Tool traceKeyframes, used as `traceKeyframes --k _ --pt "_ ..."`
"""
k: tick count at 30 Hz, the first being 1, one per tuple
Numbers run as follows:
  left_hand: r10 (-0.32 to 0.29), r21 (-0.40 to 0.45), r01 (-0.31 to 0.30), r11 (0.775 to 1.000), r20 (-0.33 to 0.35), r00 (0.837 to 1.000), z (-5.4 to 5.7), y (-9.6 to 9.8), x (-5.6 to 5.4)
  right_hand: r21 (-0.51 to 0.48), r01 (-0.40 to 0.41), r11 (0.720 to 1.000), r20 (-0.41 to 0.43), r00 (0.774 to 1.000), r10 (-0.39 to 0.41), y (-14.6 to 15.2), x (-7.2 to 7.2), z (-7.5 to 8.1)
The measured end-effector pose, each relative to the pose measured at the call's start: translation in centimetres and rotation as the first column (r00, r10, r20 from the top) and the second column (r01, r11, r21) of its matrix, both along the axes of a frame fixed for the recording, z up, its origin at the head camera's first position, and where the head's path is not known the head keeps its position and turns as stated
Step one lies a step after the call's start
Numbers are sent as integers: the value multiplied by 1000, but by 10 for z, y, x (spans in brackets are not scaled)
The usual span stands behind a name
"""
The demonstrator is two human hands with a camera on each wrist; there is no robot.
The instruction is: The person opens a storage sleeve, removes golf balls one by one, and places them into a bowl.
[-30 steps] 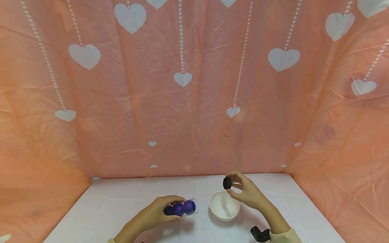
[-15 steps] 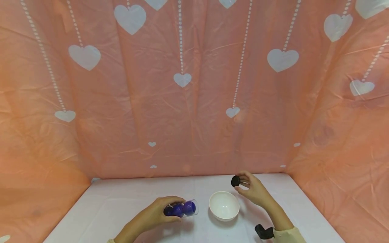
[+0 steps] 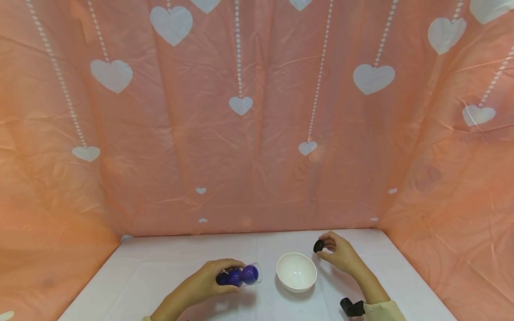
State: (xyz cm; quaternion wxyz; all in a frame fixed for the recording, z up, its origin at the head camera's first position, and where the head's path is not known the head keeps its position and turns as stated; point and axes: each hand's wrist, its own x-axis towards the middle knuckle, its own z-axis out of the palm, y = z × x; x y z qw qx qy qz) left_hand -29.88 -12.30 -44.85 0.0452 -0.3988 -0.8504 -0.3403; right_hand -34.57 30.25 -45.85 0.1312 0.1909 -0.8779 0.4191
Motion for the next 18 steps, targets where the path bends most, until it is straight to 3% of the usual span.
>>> traceKeyframes --k 7,18 --pt "-4 -6 4 1000 -7 1000 0 -1 1 64 41 997 83 995 -46 6 -1 -4" --pt "18 -18 -18 1000 9 1000 0 -1 1 149 59 987 131 988 -79 11 -2 -8"
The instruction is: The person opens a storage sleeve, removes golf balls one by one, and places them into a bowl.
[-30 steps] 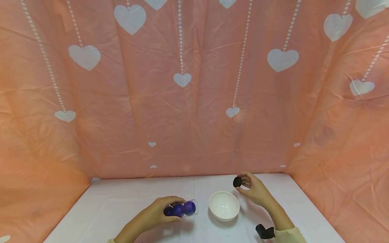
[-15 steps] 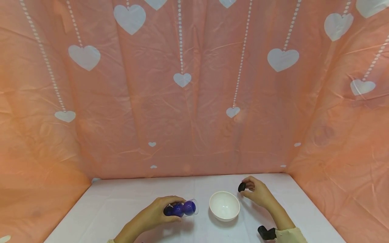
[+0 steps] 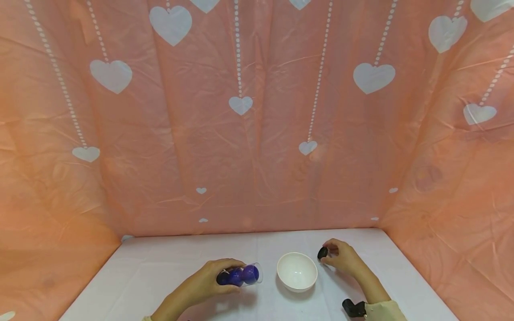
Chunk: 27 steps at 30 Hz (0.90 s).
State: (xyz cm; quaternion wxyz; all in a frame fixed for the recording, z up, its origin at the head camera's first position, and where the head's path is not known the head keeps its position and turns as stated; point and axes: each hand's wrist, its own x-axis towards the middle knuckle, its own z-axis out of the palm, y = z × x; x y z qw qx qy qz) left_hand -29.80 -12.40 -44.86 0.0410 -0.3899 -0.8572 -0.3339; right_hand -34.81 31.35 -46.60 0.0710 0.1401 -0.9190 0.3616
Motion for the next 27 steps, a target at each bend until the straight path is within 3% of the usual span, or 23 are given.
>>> traceKeyframes --k 14,27 --pt "-13 10 13 1000 -5 1000 0 0 1 65 61 996 5 998 -62 1 0 -1" --pt "6 79 -7 997 16 1000 -1 -1 -1 73 81 994 31 996 -83 1 -1 -3"
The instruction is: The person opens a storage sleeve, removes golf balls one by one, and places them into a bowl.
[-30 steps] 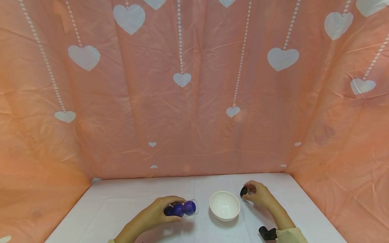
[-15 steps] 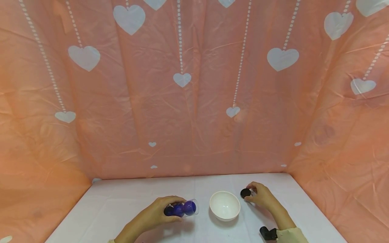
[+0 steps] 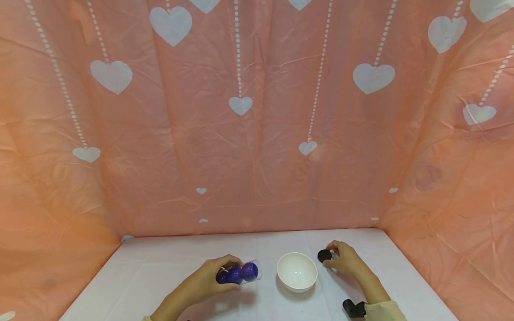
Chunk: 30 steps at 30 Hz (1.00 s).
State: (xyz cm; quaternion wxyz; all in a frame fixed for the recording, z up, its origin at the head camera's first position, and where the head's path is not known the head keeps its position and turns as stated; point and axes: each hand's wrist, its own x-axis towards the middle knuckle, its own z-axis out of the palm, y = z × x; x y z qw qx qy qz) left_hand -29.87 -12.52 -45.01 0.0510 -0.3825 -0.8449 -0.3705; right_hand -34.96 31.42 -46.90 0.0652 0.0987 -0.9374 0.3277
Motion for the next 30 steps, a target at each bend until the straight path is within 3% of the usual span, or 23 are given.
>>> traceKeyframes --k 7,11,15,18,24,30 --pt "2 12 -1 1000 -79 997 0 0 0 8 17 1000 -53 998 -16 -3 2 4" --pt "38 5 -37 999 -139 990 0 0 0 -50 53 997 -100 993 -58 -13 5 14" --pt "81 -13 -84 996 -138 987 3 -1 2 -111 65 992 -183 979 -85 -26 10 23" --pt "103 -22 -107 994 -126 987 5 -1 3 -157 37 987 -221 973 -71 -36 15 31" --pt "122 -13 -125 992 -138 983 7 -1 5 -215 -35 976 -221 975 -13 -59 24 42" --pt "134 -19 -140 990 -177 975 7 -1 5 -235 -174 956 -283 954 104 -84 38 45"
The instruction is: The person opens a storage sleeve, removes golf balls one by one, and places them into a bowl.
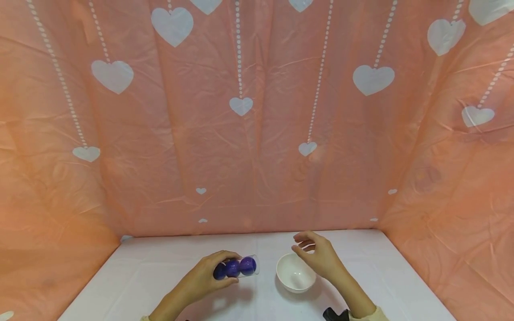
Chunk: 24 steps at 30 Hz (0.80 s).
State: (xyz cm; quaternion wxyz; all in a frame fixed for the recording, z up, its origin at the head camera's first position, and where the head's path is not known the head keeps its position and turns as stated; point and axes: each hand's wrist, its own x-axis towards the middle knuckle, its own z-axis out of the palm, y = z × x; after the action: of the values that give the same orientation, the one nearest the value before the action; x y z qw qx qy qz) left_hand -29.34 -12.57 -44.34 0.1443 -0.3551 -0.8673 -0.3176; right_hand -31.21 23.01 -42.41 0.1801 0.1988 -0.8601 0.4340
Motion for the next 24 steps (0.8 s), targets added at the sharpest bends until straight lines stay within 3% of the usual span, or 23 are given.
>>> traceKeyframes --k 11,18,24 --pt "11 -15 -11 1000 6 1000 3 0 1 -71 -258 963 15 965 260 -36 19 -5" --pt "14 -25 -15 1000 -19 1000 4 1 2 -114 -345 932 4 937 348 -50 24 -12" --pt "8 -37 -11 999 -67 998 5 2 2 -154 -367 918 24 927 374 -61 31 -16"
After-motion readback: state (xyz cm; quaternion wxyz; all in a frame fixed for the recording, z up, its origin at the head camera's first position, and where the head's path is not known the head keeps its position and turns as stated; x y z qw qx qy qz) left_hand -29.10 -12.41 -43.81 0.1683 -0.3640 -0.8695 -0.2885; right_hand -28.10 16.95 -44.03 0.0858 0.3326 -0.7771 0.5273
